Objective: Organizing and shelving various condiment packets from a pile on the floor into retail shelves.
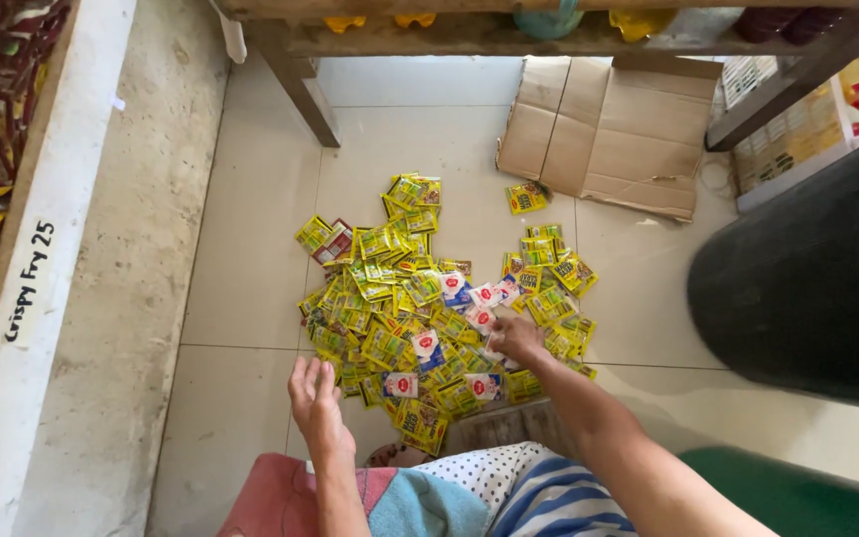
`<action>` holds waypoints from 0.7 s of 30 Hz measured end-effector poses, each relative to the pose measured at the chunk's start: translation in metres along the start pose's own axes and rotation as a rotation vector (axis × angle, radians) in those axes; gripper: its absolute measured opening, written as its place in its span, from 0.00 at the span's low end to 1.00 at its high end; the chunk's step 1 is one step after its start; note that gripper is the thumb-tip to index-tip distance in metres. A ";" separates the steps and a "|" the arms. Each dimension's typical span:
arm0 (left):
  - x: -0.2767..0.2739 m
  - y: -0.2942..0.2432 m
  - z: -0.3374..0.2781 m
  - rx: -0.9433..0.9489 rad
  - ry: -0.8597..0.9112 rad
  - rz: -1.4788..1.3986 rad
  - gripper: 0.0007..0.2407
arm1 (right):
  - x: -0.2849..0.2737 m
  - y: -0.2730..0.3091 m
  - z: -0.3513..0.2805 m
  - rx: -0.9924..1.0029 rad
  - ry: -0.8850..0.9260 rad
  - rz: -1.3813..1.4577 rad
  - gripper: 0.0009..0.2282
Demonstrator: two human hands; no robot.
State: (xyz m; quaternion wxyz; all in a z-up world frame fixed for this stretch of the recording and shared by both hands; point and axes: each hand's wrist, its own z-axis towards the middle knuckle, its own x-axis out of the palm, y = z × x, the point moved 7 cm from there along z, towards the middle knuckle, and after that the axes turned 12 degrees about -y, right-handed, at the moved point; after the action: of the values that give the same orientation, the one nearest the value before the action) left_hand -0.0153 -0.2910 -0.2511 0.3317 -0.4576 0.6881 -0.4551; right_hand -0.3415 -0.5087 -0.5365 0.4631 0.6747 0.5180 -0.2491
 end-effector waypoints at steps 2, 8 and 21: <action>0.003 0.000 0.001 -0.004 0.010 0.002 0.29 | -0.038 0.031 -0.014 -0.078 -0.035 -0.114 0.20; 0.010 -0.001 -0.002 0.007 0.023 0.007 0.29 | -0.053 0.062 -0.013 -0.094 -0.069 -0.113 0.32; 0.022 0.027 0.000 -0.043 0.136 -0.004 0.27 | -0.040 0.116 -0.071 -0.007 -0.003 0.507 0.07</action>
State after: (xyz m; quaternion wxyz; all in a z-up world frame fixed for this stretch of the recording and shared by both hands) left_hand -0.0322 -0.3073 -0.2767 0.2733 -0.4340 0.7176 -0.4712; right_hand -0.2571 -0.4687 -0.4300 0.5139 0.7810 0.3325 -0.1242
